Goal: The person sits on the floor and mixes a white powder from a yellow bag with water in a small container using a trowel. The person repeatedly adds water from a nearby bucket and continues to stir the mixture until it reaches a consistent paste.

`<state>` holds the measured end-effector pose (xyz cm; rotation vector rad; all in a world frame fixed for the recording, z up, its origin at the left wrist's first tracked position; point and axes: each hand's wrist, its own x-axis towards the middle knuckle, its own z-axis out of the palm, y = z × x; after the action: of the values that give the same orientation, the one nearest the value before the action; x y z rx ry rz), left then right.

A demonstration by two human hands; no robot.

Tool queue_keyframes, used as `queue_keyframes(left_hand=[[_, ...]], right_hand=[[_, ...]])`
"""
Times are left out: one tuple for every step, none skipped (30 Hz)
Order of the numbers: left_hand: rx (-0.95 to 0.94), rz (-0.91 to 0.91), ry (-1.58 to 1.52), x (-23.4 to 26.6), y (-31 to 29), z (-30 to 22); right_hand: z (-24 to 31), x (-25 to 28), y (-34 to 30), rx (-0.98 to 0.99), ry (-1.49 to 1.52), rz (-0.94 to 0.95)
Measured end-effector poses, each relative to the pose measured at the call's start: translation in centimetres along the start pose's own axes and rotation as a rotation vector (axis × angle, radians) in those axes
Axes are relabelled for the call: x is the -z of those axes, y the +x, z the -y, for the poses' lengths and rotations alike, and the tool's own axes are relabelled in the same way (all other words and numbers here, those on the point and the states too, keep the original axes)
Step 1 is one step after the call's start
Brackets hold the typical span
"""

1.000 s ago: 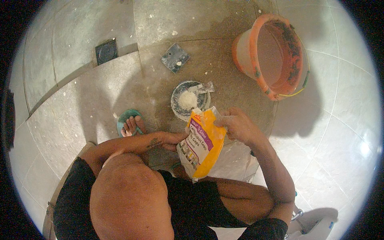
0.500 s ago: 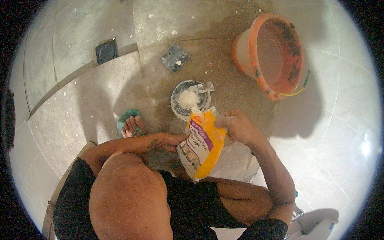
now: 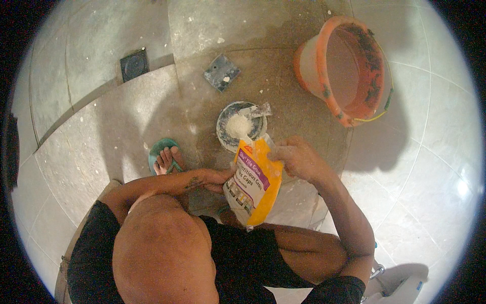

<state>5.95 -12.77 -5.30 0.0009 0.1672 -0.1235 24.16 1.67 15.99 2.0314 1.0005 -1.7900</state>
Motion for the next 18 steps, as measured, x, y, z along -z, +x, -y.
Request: queue_keyframes(left_hand=[[0.001,-0.004,-0.021,0.2,0.0,0.1],[-0.003,0.015,-0.009,0.4,0.1,0.3],[-0.01,0.041,-0.003,0.6,0.1,0.4],[-0.013,0.061,0.003,0.9,0.2,0.6],[-0.022,0.1,-0.038,1.2,0.2,0.8],[-0.026,0.134,-0.081,1.4,0.2,0.9],[-0.012,0.135,-0.118,1.7,0.2,1.0],[-0.007,0.126,-0.078,1.8,0.2,1.1],[0.016,0.086,-0.036,1.9,0.1,1.2],[0.044,0.031,0.006,1.9,0.1,1.2],[0.032,0.058,-0.035,1.8,-0.1,1.2],[0.026,0.07,-0.076,1.6,-0.2,1.1],[0.047,0.061,-0.123,1.4,-0.3,1.0],[0.034,0.053,-0.109,1.1,-0.4,0.8],[0.047,0.023,-0.1,0.8,-0.5,0.6],[0.054,-0.03,-0.088,0.5,-0.6,0.4],[0.055,-0.037,-0.073,0.2,-0.7,0.1],[0.053,-0.065,-0.054,-0.1,-0.8,-0.1]], right_hand=[[0.0,0.0,0.0,0.018,-0.021,-0.005],[0.0,0.0,0.1,0.002,-0.033,-0.02],[0.0,0.0,0.1,-0.008,-0.047,-0.06],[0.0,0.0,0.2,-0.018,-0.061,-0.099],[0.0,0.0,0.3,-0.016,-0.042,-0.064],[-0.1,0.1,0.4,-0.014,-0.023,-0.029],[-0.1,0.1,0.6,-0.007,-0.014,0.0],[0.0,0.1,0.7,-0.009,-0.017,0.011],[0.0,0.1,0.7,-0.01,-0.029,0.018],[0.0,0.1,0.8,-0.021,-0.049,0.014],[0.1,0.1,0.8,-0.013,-0.052,0.03],[0.1,0.0,0.8,-0.017,-0.063,0.035],[0.1,-0.1,0.7,-0.025,-0.079,0.027],[0.2,-0.1,0.6,-0.019,-0.066,0.016],[0.2,-0.1,0.6,-0.017,-0.06,-0.007],[0.2,-0.1,0.5,0.006,-0.052,-0.01],[0.1,-0.1,0.5,-0.021,-0.055,-0.025],[0.1,-0.1,0.5,-0.03,-0.056,-0.021]])
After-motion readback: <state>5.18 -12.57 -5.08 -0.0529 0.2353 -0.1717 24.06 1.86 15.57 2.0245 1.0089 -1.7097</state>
